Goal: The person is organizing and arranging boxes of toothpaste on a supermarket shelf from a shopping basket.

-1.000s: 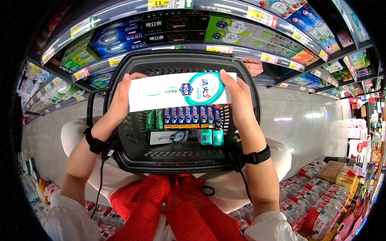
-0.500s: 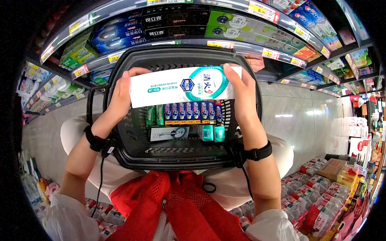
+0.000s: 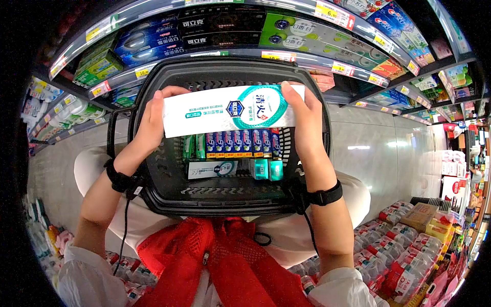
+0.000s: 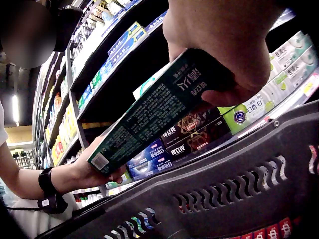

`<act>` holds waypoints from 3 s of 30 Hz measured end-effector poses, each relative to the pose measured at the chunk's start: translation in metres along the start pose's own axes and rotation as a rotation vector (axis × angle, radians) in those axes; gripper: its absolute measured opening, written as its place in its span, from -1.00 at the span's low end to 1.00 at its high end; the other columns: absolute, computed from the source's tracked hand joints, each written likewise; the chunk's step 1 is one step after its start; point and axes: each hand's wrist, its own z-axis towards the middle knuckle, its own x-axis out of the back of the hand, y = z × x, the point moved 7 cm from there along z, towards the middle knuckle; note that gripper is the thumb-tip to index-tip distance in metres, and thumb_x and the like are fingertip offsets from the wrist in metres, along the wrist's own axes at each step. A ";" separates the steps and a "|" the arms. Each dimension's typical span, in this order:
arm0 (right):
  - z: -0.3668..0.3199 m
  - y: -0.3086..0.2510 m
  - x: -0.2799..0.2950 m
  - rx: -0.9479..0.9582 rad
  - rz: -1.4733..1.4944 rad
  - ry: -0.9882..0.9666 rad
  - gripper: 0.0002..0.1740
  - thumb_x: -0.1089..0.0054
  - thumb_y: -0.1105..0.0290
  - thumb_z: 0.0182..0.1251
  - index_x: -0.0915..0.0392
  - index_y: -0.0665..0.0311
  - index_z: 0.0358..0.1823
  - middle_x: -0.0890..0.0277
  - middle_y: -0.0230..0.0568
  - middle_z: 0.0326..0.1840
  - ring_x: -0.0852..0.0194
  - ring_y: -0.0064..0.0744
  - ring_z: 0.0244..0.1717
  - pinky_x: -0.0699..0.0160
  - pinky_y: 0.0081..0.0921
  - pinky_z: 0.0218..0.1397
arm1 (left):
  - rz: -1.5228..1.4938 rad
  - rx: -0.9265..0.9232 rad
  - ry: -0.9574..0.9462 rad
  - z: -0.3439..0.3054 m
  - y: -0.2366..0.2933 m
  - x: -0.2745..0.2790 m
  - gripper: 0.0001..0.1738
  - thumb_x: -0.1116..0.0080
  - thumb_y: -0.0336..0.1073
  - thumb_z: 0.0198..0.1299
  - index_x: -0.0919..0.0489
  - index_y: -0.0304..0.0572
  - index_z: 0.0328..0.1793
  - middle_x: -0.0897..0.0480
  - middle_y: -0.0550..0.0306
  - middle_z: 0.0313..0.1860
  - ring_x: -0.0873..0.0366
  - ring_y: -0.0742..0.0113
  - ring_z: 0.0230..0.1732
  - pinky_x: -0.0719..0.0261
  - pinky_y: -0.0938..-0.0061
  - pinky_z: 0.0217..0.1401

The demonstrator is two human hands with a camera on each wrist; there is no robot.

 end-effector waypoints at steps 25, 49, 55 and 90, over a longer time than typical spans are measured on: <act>0.003 0.013 0.005 -0.168 0.115 0.069 -0.43 0.29 -0.07 0.33 -0.41 0.32 -0.08 -0.52 -0.21 -0.22 -0.50 -0.46 -0.19 -0.43 -0.53 -0.10 | 0.080 0.047 -0.037 -0.003 -0.001 -0.003 -0.35 0.60 -0.02 0.32 -0.47 -0.42 -0.13 -0.59 -0.07 -0.40 -0.55 0.23 -0.32 -0.40 0.45 -0.22; -0.003 0.041 0.002 -0.408 0.066 0.115 -0.57 0.19 -0.06 0.30 -0.41 0.16 -0.27 -0.49 -0.38 -0.52 -0.47 -0.54 -0.62 -0.27 -0.63 -0.77 | 0.334 0.168 -0.139 -0.003 -0.025 -0.005 -0.48 0.57 -0.21 0.28 -0.46 -0.42 -0.15 -0.56 -0.30 -0.35 -0.52 -0.19 -0.26 -0.45 0.13 -0.12; -0.004 0.056 0.007 -0.474 0.063 0.173 -0.55 0.19 -0.09 0.28 -0.42 0.16 -0.27 -0.49 -0.37 -0.52 -0.46 -0.49 -0.61 -0.25 -0.60 -0.72 | 0.329 0.198 -0.065 -0.005 -0.019 -0.004 -0.42 0.59 -0.15 0.32 -0.44 -0.40 -0.44 -0.51 -0.30 -0.48 -0.46 -0.24 -0.34 -0.38 0.07 -0.21; 0.005 0.036 0.009 -0.206 -0.096 0.038 -0.41 0.35 -0.06 0.35 -0.40 0.36 -0.07 -0.53 -0.15 -0.25 -0.55 -0.43 -0.34 -0.57 -0.50 -0.33 | 0.356 0.153 -0.082 0.003 -0.011 0.001 -0.49 0.35 -0.05 0.31 -0.50 -0.35 -0.22 -0.56 -0.18 -0.45 -0.54 -0.05 -0.36 -0.41 0.28 -0.25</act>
